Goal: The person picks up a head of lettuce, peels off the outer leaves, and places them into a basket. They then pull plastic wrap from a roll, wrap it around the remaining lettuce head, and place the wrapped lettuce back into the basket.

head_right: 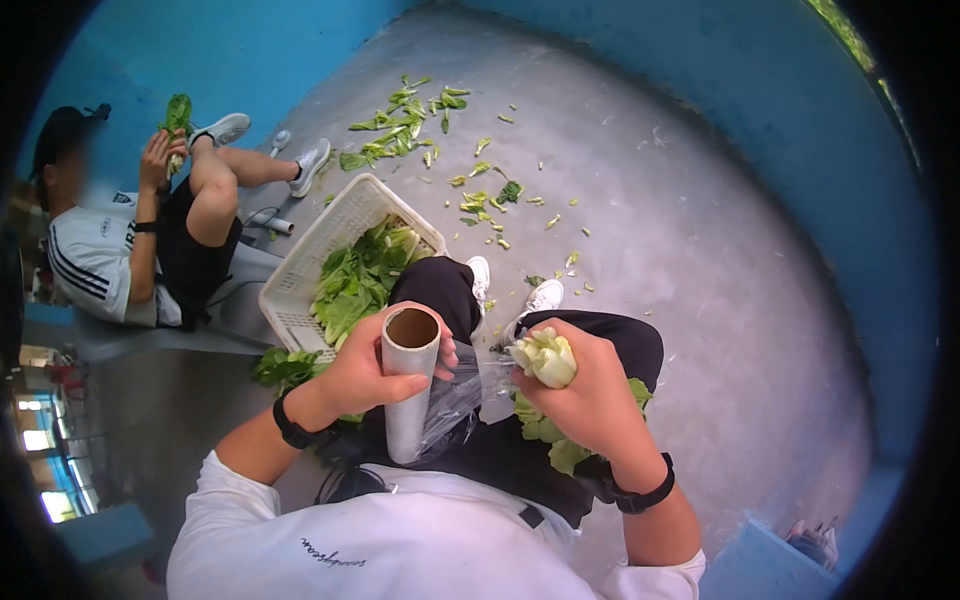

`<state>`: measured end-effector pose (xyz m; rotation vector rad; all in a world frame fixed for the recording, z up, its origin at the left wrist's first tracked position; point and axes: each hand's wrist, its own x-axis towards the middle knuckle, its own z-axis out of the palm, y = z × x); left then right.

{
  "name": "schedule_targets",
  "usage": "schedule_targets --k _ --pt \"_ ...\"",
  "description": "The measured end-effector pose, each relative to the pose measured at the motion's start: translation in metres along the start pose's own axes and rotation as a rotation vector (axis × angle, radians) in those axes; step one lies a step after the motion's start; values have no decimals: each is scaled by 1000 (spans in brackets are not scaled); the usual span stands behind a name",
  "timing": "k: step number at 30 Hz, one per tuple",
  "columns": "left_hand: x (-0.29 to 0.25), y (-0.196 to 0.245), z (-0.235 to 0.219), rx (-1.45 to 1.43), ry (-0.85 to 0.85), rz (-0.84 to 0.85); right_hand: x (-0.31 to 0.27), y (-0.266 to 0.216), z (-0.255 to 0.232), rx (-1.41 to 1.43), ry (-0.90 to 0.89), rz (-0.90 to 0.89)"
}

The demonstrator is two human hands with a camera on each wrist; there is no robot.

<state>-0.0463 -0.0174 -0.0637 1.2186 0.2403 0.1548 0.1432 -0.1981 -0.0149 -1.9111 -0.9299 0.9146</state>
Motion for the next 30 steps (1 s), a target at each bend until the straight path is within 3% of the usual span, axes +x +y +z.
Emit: schedule_targets --k 7,12,15,22,25,30 --pt "-4 1 4 60 26 -11 0 5 -3 184 60 -86" --pt "-4 -1 6 155 -67 -4 4 -4 17 192 -114 -195" --pt "-5 3 9 222 -66 20 5 -8 21 25 -163 -165" --pt "-5 20 13 355 -44 6 3 -11 33 60 8 -133" --pt "-1 19 12 538 -28 211 3 -6 34 32 31 -122" --pt "0 22 10 549 -71 203 9 -5 31 -4 21 -83"
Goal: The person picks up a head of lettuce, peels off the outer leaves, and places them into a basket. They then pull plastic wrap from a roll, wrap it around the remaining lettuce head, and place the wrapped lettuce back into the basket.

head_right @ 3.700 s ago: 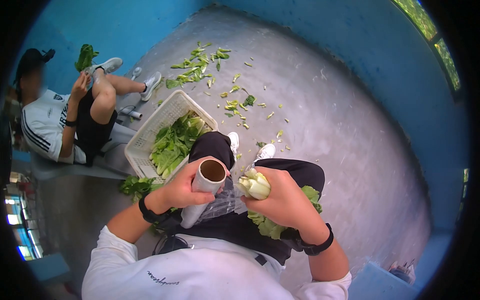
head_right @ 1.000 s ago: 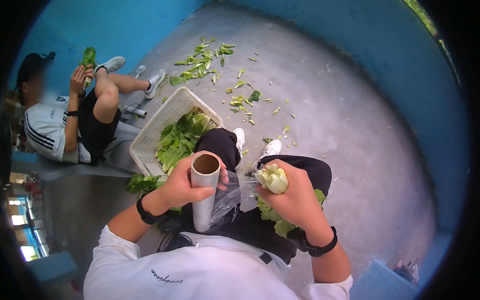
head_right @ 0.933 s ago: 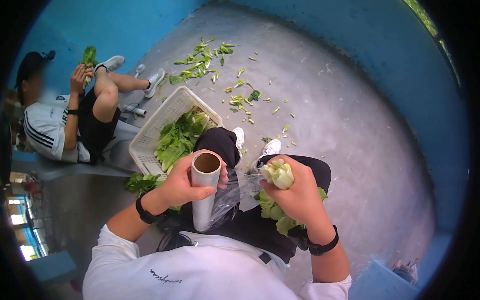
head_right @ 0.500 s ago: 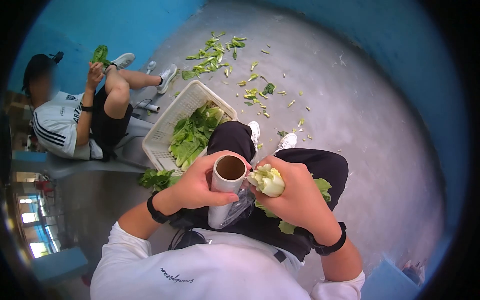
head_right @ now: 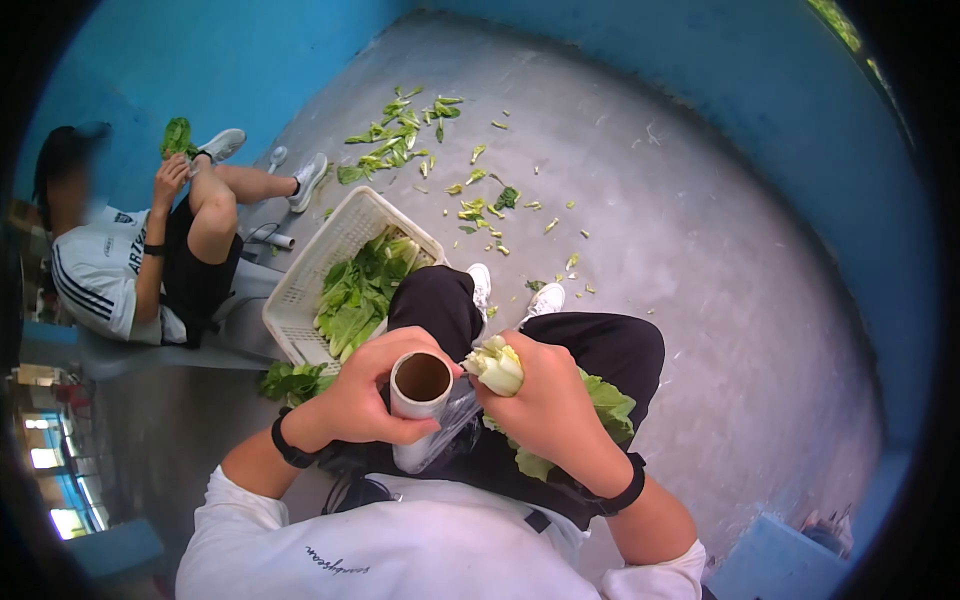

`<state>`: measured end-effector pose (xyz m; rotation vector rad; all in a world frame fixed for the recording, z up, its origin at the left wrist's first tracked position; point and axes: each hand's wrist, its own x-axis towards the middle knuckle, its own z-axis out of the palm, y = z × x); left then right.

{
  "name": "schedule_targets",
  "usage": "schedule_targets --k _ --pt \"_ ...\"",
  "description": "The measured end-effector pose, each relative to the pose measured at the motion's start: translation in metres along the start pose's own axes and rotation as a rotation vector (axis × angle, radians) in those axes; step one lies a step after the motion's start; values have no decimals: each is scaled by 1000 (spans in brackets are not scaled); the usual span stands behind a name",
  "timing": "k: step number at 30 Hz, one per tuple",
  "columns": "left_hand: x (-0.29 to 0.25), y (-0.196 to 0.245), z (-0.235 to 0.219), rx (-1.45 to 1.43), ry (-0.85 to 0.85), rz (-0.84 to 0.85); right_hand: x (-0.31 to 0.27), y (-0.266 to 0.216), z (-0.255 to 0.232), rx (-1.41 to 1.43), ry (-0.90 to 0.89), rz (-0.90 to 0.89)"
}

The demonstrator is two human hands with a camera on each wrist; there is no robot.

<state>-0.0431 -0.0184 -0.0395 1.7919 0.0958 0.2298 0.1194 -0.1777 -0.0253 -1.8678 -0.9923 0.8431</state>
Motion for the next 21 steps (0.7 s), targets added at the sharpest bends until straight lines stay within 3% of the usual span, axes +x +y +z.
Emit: schedule_targets --k 5,11,14,17,21 --pt "3 6 -1 44 23 86 6 6 2 20 -6 9" --pt "-1 -2 -5 -24 -61 38 11 11 -3 -3 -26 51" --pt "-5 -2 -6 -98 -57 -14 11 15 -7 6 -35 58" --pt "-6 -1 -4 -343 -2 -218 9 8 -13 -3 -42 67" --pt "-10 -10 -10 -431 -18 -223 9 19 -35 96 -9 146"
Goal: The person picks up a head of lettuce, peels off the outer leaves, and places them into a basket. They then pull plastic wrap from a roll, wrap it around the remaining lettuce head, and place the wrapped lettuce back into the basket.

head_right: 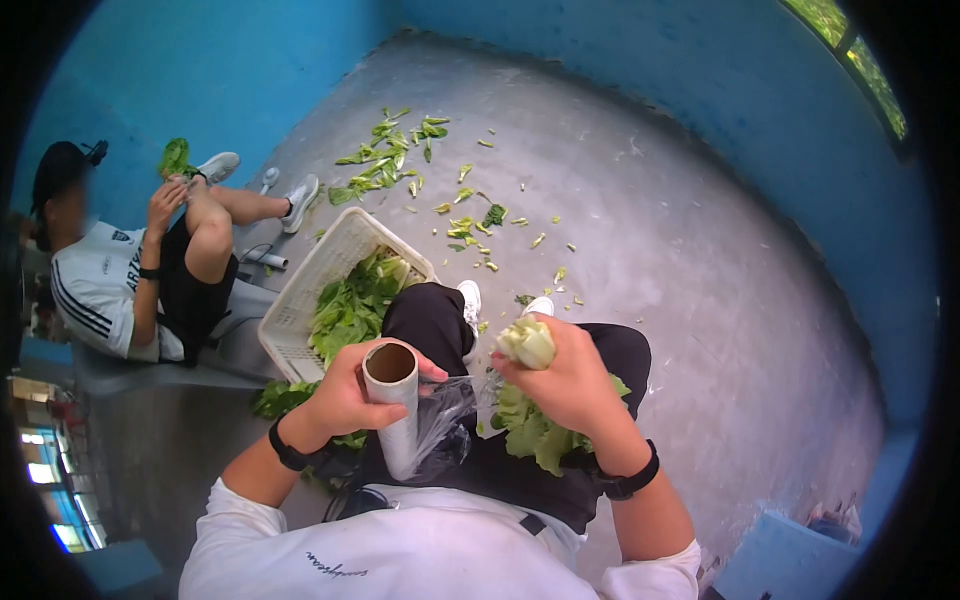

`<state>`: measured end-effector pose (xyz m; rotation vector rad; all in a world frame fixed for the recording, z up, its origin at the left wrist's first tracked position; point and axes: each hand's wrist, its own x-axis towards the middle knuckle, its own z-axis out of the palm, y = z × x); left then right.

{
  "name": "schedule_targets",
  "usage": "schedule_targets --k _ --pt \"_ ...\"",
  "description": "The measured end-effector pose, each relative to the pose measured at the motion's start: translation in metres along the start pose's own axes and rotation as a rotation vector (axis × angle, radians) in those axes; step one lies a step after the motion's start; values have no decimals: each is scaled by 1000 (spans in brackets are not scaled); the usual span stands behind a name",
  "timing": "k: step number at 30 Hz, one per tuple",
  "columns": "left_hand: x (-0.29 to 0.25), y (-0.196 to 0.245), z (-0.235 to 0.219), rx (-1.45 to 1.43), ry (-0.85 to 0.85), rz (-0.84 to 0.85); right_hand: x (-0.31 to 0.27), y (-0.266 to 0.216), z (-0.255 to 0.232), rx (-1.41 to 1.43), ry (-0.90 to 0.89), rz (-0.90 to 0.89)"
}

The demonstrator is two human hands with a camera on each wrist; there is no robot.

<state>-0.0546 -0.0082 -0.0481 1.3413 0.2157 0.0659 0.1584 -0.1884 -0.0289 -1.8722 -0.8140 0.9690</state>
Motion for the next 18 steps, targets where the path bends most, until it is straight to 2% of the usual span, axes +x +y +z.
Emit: schedule_targets --k 2,7,8,10,12,15,18 --pt "0 2 2 -44 25 -17 -4 -4 -5 79 58 -66" --pt "3 4 7 -45 3 -17 -18 -23 23 19 -17 -228" --pt "4 4 6 35 4 -4 -17 -24 31 11 -24 -260" --pt "2 2 6 191 15 9 -15 -24 38 -44 -18 -228" --pt "-1 5 9 134 45 -33 -14 -24 44 -116 36 -182" --pt "-1 13 13 156 48 -68 -12 -22 48 -113 85 -235" --pt "0 10 14 249 93 71 -13 -20 45 -98 82 -199"
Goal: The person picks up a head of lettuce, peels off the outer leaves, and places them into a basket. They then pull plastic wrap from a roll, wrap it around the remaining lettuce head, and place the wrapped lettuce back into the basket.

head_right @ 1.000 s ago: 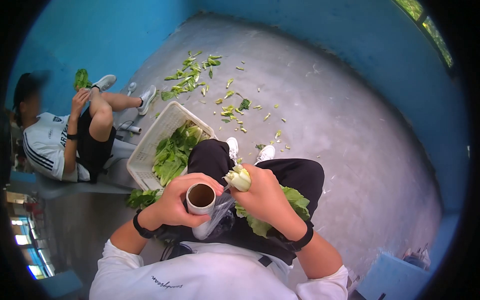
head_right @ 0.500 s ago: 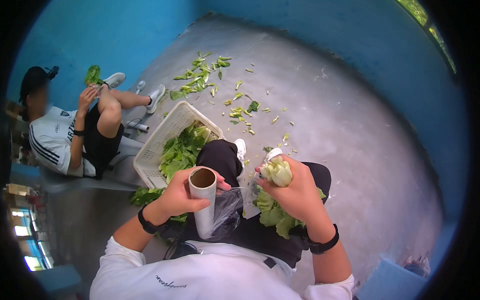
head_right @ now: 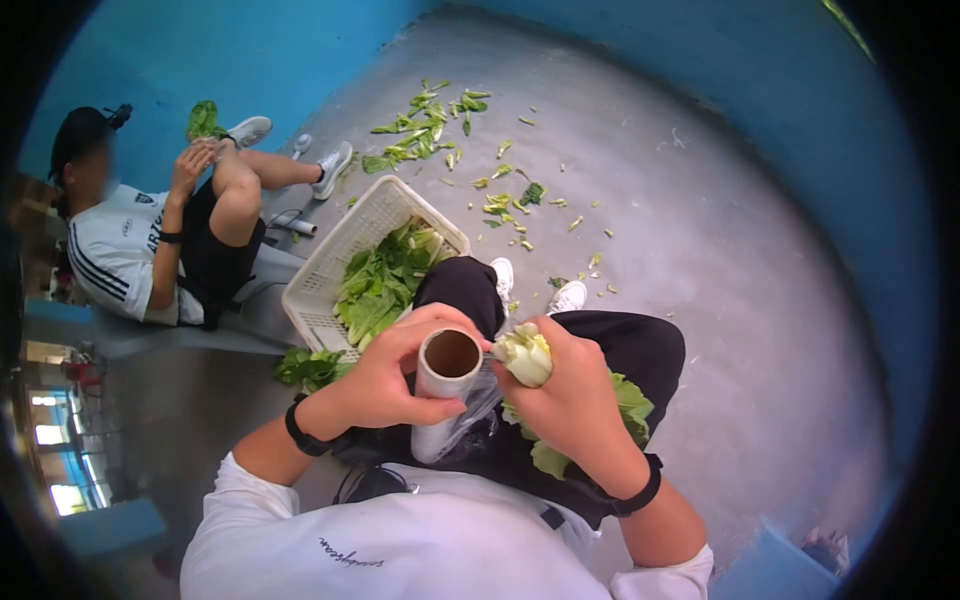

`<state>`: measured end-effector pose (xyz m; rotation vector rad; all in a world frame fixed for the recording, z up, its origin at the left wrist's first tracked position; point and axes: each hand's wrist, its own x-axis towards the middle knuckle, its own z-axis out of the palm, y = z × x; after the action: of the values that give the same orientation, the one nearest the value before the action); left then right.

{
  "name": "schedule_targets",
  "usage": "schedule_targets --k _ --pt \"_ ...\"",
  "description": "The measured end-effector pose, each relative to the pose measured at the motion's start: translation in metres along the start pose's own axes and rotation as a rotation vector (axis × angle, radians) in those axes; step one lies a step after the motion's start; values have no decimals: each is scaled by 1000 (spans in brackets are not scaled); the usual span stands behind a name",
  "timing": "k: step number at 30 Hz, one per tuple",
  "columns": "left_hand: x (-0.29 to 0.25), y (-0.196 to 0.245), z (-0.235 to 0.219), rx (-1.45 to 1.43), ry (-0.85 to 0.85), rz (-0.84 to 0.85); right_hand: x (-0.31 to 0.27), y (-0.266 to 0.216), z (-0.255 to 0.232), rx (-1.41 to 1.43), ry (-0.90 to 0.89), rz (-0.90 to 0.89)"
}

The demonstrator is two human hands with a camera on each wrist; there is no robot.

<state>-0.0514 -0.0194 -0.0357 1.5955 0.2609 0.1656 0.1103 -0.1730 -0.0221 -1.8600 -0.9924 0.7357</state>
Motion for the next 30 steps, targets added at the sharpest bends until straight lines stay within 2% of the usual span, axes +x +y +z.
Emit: schedule_targets --k 4,8,14,15,19,28,30 --pt "2 -1 -4 168 -15 149 5 0 -2 44 -12 35" --pt "2 -1 -4 180 -51 158 5 7 -1 31 -52 76" --pt "5 11 1 328 -74 342 13 20 1 3 -97 107" --pt "1 10 1 223 -125 265 14 22 1 -5 -108 110" --pt "-3 11 -6 198 -133 196 17 25 -4 -70 -140 159" --pt "-9 1 -10 6 -170 192 20 33 -14 -95 -106 200" --pt "-8 -3 -11 -129 -121 100 20 35 -14 -84 -102 191"
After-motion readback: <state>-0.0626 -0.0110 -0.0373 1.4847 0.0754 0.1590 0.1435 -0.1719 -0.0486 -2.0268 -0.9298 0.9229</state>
